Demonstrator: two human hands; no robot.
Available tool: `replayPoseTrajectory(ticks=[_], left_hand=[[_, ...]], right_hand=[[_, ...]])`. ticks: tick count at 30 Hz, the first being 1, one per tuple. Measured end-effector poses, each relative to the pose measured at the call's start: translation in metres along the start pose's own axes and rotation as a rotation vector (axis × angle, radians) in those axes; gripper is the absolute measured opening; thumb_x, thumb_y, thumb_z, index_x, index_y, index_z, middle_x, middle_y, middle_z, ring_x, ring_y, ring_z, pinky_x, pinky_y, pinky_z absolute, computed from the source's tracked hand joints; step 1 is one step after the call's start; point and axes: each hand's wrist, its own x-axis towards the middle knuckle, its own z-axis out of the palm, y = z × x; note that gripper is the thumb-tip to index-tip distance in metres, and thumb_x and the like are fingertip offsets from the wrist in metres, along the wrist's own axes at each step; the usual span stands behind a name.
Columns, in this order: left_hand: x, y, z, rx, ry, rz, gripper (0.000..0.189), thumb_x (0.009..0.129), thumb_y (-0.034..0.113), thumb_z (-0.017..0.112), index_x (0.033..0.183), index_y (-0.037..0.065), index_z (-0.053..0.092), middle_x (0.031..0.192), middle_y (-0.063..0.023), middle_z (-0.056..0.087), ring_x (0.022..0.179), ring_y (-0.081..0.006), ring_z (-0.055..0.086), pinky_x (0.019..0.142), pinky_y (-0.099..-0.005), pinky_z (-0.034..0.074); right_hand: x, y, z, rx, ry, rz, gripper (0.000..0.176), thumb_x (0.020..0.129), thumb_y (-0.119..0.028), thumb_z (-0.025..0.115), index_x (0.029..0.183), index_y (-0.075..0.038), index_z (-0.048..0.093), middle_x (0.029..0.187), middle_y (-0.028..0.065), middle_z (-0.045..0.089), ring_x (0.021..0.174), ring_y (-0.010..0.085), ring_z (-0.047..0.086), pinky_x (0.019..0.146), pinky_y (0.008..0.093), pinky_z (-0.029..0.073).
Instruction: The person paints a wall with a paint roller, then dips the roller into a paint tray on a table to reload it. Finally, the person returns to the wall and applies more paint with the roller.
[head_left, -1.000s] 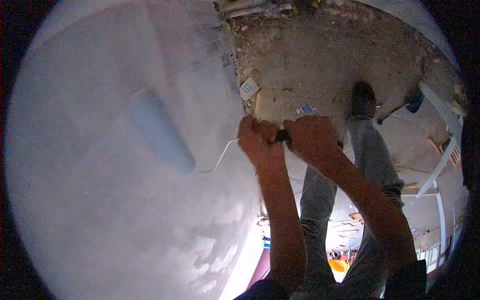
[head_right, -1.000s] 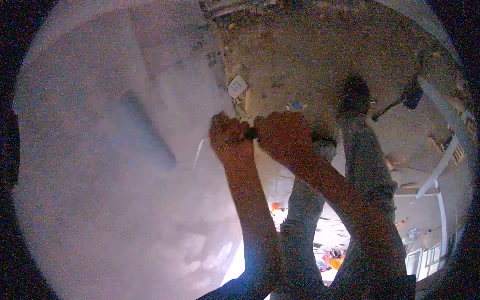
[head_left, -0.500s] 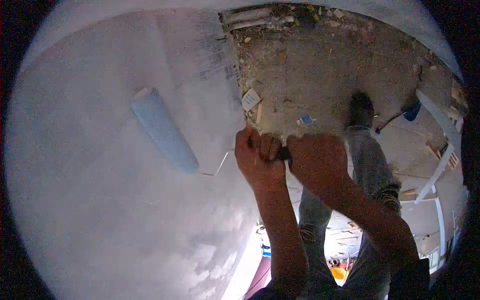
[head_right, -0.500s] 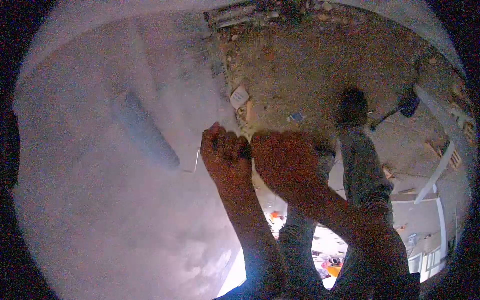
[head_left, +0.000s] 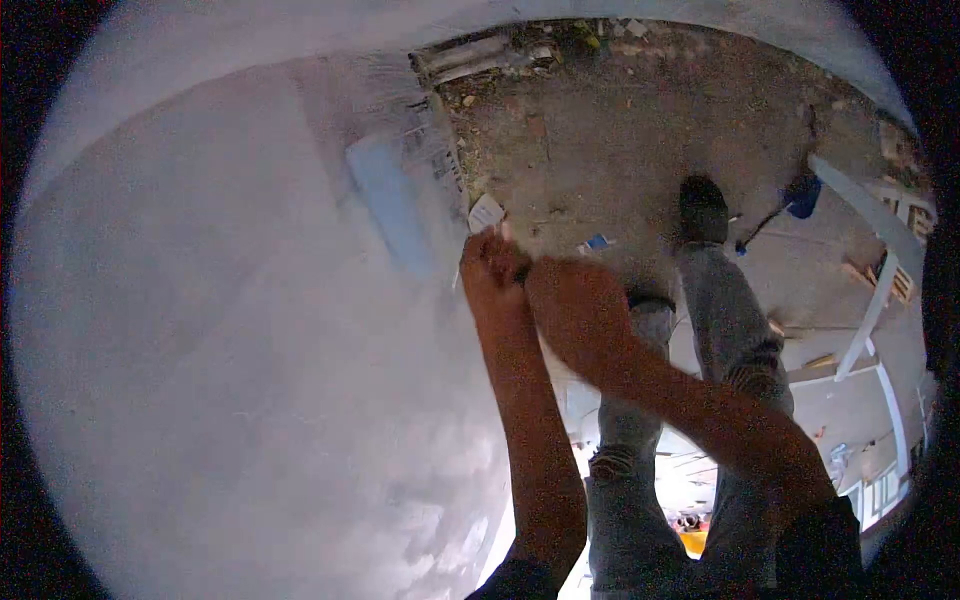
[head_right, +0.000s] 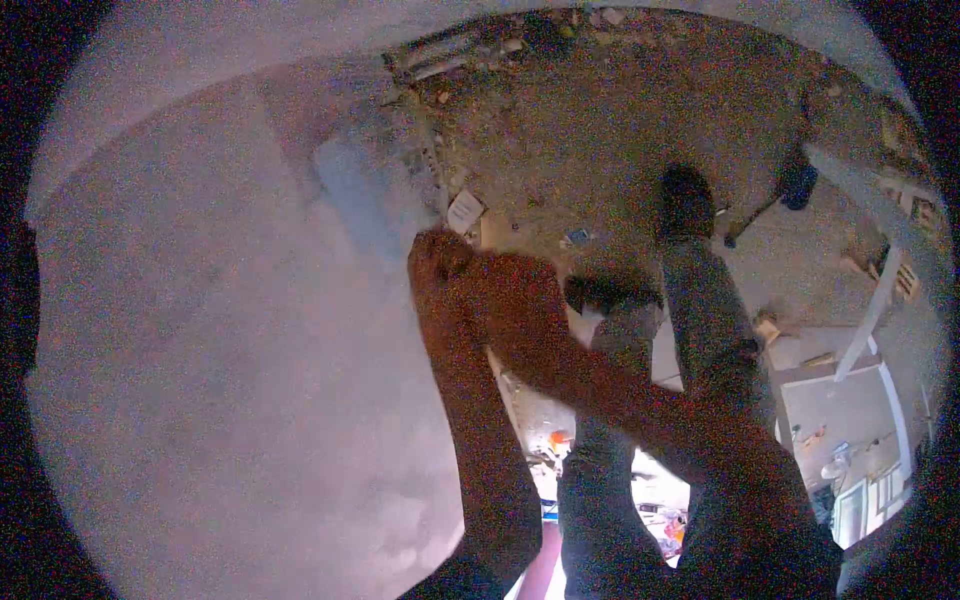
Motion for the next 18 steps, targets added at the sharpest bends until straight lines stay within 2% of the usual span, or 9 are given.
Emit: replayPoseTrajectory(ticks=[1,4,6,9,11,12,15,17,18], left_hand=[[-0.008,0.013,-0.011,-0.248,-0.058,-0.234,0.021,0.079,0.016,0.052,0.062,0.011,0.039,0.052,-0.0012,0.037,0.046,-0.0122,0.038,0.044,-0.0256,0.032],[-0.013,0.021,-0.018,-0.61,-0.017,-0.465,0.024,0.082,0.009,0.047,0.061,0.01,0.035,0.051,0.0014,0.027,0.041,-0.0104,0.025,0.039,-0.0247,0.029],[0.012,-0.01,-0.01,-0.346,0.061,-0.254,0.026,0.083,0.01,0.046,0.06,0.011,0.033,0.049,0.0018,0.025,0.04,-0.0104,0.024,0.038,-0.0249,0.026],[0.088,-0.068,-0.006,-0.221,0.048,-0.145,0.027,0.084,0.011,0.045,0.061,0.012,0.031,0.049,0.0019,0.024,0.038,-0.0106,0.022,0.037,-0.0262,0.023],[0.097,-0.07,-0.007,-0.223,0.048,-0.14,0.026,0.084,0.011,0.045,0.062,0.012,0.031,0.05,0.0016,0.025,0.038,-0.0107,0.022,0.037,-0.0268,0.023],[0.082,-0.051,0.008,-0.236,0.07,-0.136,0.026,0.084,0.01,0.045,0.063,0.012,0.031,0.05,0.0014,0.026,0.038,-0.0105,0.022,0.037,-0.0267,0.023],[0.034,-0.016,-0.009,-0.252,0.173,-0.284,0.024,0.085,0.012,0.043,0.064,0.012,0.032,0.052,0.0009,0.027,0.039,-0.0106,0.024,0.038,-0.0264,0.023],[0.033,-0.015,-0.013,-0.157,0.154,-0.235,0.023,0.086,0.013,0.041,0.064,0.012,0.032,0.052,0.0009,0.027,0.039,-0.0109,0.024,0.039,-0.0263,0.023],[0.03,-0.019,-0.011,-0.038,0.114,-0.127,0.023,0.086,0.013,0.04,0.064,0.012,0.033,0.052,0.001,0.027,0.04,-0.0112,0.024,0.039,-0.0263,0.023]], right_hand=[[-0.011,-0.011,-0.007,0.004,0.027,-0.004,0.01,0.071,-0.012,0.056,0.068,-0.004,0.06,0.063,0.0124,0.06,0.058,0.0249,0.062,0.054,0.0385,0.05],[-0.022,-0.021,-0.003,0.004,0.072,0.004,0.01,0.07,-0.012,0.057,0.067,-0.003,0.06,0.061,0.0126,0.06,0.058,0.0239,0.062,0.054,0.0379,0.05],[0.0,-0.004,0.014,-0.045,0.091,0.022,0.009,0.069,-0.011,0.056,0.067,-0.003,0.06,0.061,0.013,0.06,0.058,0.0245,0.062,0.053,0.0375,0.05],[0.051,0.031,0.046,-0.04,0.194,-0.068,0.009,0.069,-0.01,0.056,0.067,-0.002,0.059,0.06,0.0134,0.059,0.057,0.0253,0.062,0.052,0.0375,0.05],[0.075,0.037,0.052,-0.104,0.235,-0.088,0.009,0.07,-0.01,0.055,0.067,-0.002,0.059,0.061,0.0135,0.059,0.057,0.026,0.061,0.052,0.0378,0.049],[0.081,0.035,0.059,-0.127,0.243,-0.105,0.009,0.07,-0.01,0.055,0.067,-0.002,0.059,0.061,0.0135,0.059,0.056,0.0263,0.061,0.052,0.0379,0.049],[0.032,-0.002,0.023,-0.005,0.07,-0.041,0.009,0.071,-0.01,0.054,0.067,-0.004,0.058,0.06,0.0129,0.059,0.056,0.0265,0.061,0.052,0.0387,0.049],[0.016,-0.015,0.016,-0.171,-0.111,0.048,0.008,0.072,-0.01,0.054,0.067,-0.004,0.058,0.061,0.0132,0.06,0.056,0.0269,0.061,0.052,0.0392,0.049],[0.017,-0.009,0.022,-0.183,-0.009,0.01,0.009,0.073,-0.01,0.053,0.068,-0.005,0.057,0.062,0.0134,0.06,0.058,0.0268,0.062,0.052,0.0392,0.049]])
